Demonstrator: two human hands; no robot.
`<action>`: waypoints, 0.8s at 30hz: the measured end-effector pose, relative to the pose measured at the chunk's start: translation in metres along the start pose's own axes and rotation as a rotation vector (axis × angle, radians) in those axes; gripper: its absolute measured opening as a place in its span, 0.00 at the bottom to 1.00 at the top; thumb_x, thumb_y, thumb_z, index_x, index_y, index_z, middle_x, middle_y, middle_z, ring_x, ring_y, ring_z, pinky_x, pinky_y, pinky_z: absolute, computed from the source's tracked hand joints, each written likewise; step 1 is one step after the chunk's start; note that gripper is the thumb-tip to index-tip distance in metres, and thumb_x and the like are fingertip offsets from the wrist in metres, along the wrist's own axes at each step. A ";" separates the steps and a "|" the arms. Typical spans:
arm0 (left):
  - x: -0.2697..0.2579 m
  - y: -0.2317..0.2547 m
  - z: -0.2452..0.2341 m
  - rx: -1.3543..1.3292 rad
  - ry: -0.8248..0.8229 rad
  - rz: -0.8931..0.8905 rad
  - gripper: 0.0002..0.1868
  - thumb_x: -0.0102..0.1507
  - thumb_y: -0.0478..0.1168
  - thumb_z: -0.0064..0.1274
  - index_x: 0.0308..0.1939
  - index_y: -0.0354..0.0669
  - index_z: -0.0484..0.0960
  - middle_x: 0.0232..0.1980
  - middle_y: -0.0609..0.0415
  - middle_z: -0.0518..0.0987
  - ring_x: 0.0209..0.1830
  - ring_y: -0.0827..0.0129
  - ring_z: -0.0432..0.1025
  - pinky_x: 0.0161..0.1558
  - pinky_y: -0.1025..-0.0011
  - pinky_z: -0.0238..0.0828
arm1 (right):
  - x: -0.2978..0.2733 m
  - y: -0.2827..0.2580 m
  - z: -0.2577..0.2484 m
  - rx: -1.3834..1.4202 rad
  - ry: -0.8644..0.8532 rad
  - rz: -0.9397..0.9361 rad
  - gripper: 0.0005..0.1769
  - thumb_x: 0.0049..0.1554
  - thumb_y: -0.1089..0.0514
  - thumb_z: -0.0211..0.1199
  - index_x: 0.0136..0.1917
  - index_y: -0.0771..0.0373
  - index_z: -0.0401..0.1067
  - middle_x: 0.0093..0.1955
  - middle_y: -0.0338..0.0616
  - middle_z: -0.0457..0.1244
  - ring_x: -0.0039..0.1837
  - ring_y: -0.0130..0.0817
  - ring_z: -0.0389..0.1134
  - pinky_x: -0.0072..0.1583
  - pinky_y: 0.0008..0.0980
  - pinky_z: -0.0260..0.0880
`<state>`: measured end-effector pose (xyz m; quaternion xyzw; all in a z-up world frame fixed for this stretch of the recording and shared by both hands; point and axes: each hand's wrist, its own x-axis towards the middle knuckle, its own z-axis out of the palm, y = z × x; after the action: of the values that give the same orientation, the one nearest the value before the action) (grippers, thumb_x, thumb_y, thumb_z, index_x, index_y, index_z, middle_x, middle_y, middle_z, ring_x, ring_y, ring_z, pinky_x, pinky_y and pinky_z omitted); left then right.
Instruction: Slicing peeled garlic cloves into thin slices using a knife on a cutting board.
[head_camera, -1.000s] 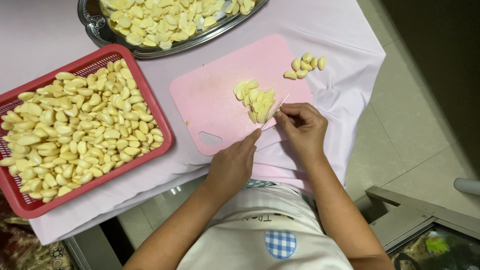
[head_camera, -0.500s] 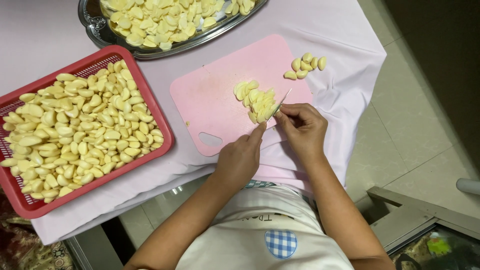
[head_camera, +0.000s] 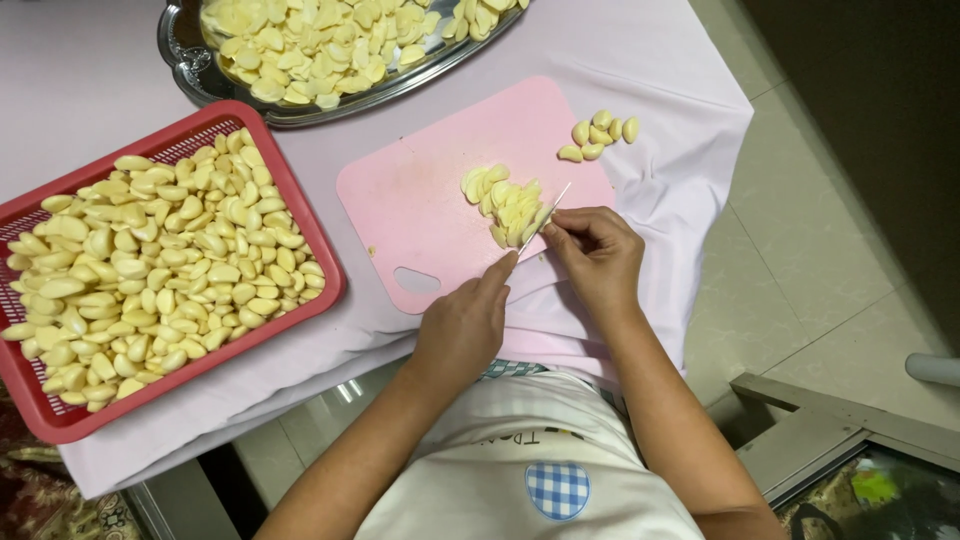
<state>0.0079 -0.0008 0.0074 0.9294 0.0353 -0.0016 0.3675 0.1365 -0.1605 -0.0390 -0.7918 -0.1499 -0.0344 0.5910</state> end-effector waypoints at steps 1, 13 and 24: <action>-0.001 0.001 0.000 0.000 0.000 0.001 0.23 0.73 0.32 0.47 0.73 0.33 0.72 0.38 0.32 0.86 0.35 0.48 0.85 0.37 0.56 0.84 | 0.001 0.001 -0.001 0.000 0.001 -0.001 0.08 0.54 0.70 0.79 0.47 0.68 0.83 0.45 0.56 0.71 0.51 0.45 0.77 0.51 0.31 0.79; -0.011 -0.004 -0.003 -0.046 0.008 0.032 0.23 0.73 0.30 0.46 0.73 0.31 0.73 0.50 0.29 0.85 0.47 0.44 0.84 0.48 0.56 0.84 | 0.002 0.001 -0.001 -0.015 -0.005 -0.015 0.08 0.54 0.69 0.79 0.47 0.66 0.84 0.44 0.53 0.71 0.51 0.43 0.76 0.52 0.31 0.78; -0.004 -0.012 0.004 -0.058 -0.061 0.009 0.23 0.73 0.32 0.46 0.74 0.32 0.72 0.54 0.31 0.85 0.51 0.44 0.83 0.51 0.52 0.83 | 0.003 0.001 -0.001 -0.029 -0.007 -0.043 0.08 0.53 0.69 0.80 0.47 0.66 0.84 0.44 0.53 0.72 0.52 0.46 0.77 0.53 0.33 0.78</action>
<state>0.0029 0.0046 -0.0036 0.9180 0.0200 -0.0272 0.3951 0.1395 -0.1618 -0.0393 -0.7970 -0.1683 -0.0464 0.5782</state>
